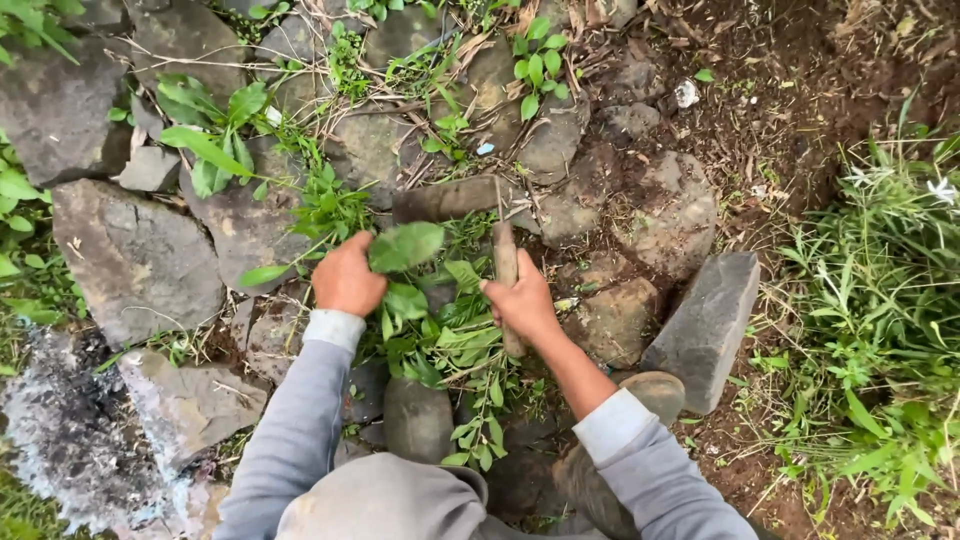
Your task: The person uses a hoe to loosen soil and remove weeds from a rocky, vegetated area. They repeatedly strike the ground, pull up weeds by hand, and clear debris from between stones.
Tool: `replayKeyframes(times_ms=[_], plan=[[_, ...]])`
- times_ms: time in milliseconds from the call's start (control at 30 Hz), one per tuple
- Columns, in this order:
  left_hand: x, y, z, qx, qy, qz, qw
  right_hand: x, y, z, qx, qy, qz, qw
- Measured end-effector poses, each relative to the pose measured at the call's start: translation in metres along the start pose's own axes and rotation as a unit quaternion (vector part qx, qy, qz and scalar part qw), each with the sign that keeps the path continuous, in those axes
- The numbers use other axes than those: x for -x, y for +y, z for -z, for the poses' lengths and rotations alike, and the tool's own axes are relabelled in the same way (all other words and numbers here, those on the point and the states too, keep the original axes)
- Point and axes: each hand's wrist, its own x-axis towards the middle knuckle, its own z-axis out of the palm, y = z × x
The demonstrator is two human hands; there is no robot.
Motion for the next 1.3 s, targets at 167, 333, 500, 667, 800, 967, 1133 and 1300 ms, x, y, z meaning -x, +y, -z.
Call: replayKeyframes(times_ms=[167,333,500,667,800,967,1133,1300], plan=[[0.010,-0.011,-0.067,-0.127,-0.013,-0.188,0.974,0.000,-0.001,0.006,-0.077,0.025,0.003,0.997],[-0.001,0.062,-0.006,-0.022,0.112,-0.293,0.949,-0.014,-0.008,0.037,-0.169,0.116,0.033,0.978],[-0.051,0.067,-0.062,-0.101,0.085,-0.402,0.906,0.002,-0.019,0.049,-0.159,0.106,0.028,0.981],[-0.089,0.045,-0.132,-0.118,0.213,-0.529,0.813,0.003,-0.001,0.056,-0.156,0.092,0.011,0.983],[-0.090,0.028,-0.135,-0.020,0.195,-0.459,0.867,0.001,0.002,0.062,-0.103,0.068,-0.025,0.992],[-0.030,-0.003,-0.165,0.008,0.062,-0.413,0.908,-0.002,0.016,0.078,-0.099,0.042,0.005,0.994],[0.002,-0.016,-0.148,0.028,0.109,-0.348,0.931,-0.002,0.016,0.078,-0.112,0.040,0.022,0.993],[-0.026,0.053,-0.085,-0.079,0.191,-0.353,0.912,-0.003,0.020,0.072,-0.174,0.069,0.023,0.982]])
